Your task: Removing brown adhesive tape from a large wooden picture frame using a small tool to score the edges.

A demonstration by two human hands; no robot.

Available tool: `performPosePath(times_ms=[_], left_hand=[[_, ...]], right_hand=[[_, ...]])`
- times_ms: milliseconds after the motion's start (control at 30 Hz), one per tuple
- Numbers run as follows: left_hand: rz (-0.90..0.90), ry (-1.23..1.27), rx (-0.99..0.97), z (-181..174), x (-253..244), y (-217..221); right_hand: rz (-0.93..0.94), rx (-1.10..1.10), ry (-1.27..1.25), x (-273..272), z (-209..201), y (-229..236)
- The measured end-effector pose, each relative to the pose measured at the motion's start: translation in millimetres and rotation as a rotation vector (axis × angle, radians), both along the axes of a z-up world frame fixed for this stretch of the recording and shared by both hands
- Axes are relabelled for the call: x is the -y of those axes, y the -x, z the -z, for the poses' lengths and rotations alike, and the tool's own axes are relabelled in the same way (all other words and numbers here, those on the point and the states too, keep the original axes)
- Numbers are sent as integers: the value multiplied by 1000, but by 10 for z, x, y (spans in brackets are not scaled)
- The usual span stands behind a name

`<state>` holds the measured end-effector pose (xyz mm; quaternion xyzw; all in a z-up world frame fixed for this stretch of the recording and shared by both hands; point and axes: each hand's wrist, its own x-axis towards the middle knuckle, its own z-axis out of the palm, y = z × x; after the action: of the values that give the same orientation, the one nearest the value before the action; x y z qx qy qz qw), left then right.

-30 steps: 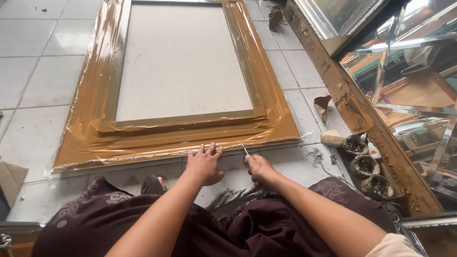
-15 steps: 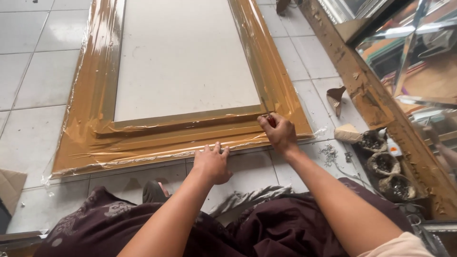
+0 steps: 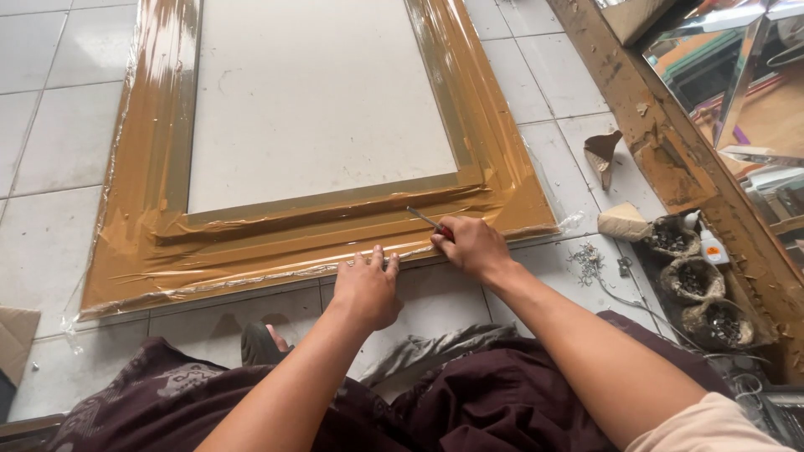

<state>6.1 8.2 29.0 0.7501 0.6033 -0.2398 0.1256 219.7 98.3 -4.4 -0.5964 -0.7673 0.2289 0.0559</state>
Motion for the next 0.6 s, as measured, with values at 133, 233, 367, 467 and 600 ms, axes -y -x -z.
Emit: performPosePath(times_ms=[133, 233, 367, 467, 600], left_hand=[[2, -14, -2, 32, 3, 8], [10, -24, -4, 40, 24, 23], [10, -33, -1, 53, 38, 37], [15, -33, -15, 39, 42, 10], [27, -14, -53, 45, 32, -8]], right_hand=[[-4, -6, -49, -125, 233, -45], [-58, -63, -77, -145, 229, -97], [-118, -130, -126, -93, 177, -108], [-147, -108, -161, -56, 149, -60], [-75, -107, -111, 5, 53, -15]])
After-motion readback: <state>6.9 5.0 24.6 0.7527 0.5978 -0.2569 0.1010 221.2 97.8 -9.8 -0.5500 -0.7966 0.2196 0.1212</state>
